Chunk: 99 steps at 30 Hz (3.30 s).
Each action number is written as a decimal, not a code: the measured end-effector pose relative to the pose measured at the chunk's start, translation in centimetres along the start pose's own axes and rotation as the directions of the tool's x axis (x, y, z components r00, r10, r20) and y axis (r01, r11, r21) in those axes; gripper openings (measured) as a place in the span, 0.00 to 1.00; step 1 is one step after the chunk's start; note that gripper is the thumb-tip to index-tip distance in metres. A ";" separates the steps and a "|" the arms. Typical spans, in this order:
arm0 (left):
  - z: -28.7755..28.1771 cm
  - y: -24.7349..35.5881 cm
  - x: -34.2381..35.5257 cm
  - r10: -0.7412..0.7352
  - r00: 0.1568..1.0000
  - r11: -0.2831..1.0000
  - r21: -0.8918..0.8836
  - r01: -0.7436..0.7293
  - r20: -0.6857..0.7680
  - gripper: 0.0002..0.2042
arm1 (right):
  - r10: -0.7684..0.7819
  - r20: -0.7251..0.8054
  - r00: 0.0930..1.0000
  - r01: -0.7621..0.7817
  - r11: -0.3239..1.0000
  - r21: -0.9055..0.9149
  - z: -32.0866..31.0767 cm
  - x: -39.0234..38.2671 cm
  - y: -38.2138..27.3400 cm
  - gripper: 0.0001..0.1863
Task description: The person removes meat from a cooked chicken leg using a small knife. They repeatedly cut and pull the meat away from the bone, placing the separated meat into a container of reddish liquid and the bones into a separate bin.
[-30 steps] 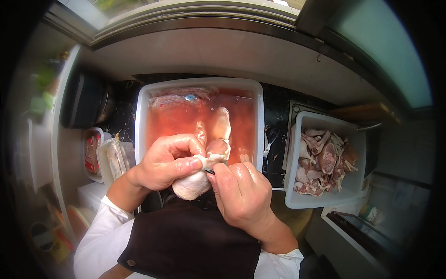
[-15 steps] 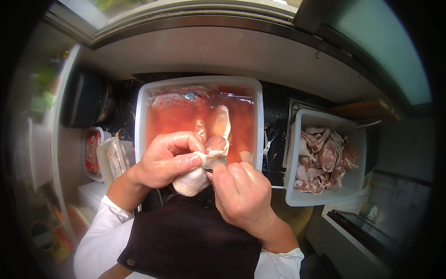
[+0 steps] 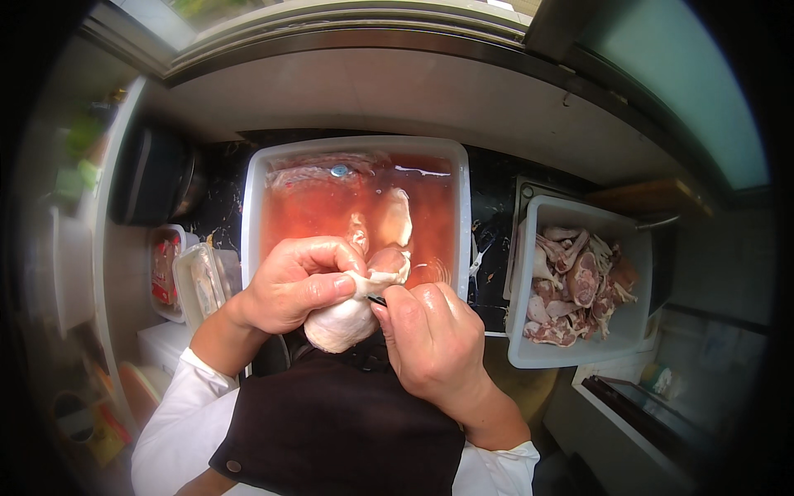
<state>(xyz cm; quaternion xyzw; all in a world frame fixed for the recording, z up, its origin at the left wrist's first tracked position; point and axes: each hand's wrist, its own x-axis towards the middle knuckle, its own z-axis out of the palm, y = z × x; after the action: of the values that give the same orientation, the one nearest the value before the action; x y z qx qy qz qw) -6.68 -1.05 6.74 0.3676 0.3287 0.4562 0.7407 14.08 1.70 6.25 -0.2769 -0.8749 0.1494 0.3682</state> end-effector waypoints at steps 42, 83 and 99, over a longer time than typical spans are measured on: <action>0.0 0.4 0.0 -0.035 0.999 0.999 -0.002 0.035 0.042 0.07 | 0.022 0.014 1.000 -0.022 1.000 0.006 -0.2 -0.3 -0.2 0.08; 0.1 0.3 0.8 -0.034 0.998 0.999 -0.013 0.034 -0.047 0.06 | 0.166 0.005 0.986 -0.165 0.973 0.160 0.6 -0.1 0.1 0.06; 0.6 0.0 0.4 0.024 0.994 0.999 0.040 -0.020 -0.105 0.05 | 0.363 0.167 0.917 -0.399 0.805 0.439 0.0 -0.2 -0.8 0.04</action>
<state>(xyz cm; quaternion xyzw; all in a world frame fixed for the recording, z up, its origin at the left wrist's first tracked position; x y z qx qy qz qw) -6.03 -0.85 6.95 0.3609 0.3723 0.4765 0.7100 13.90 0.96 6.57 -0.3448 -0.7531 0.4353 0.3528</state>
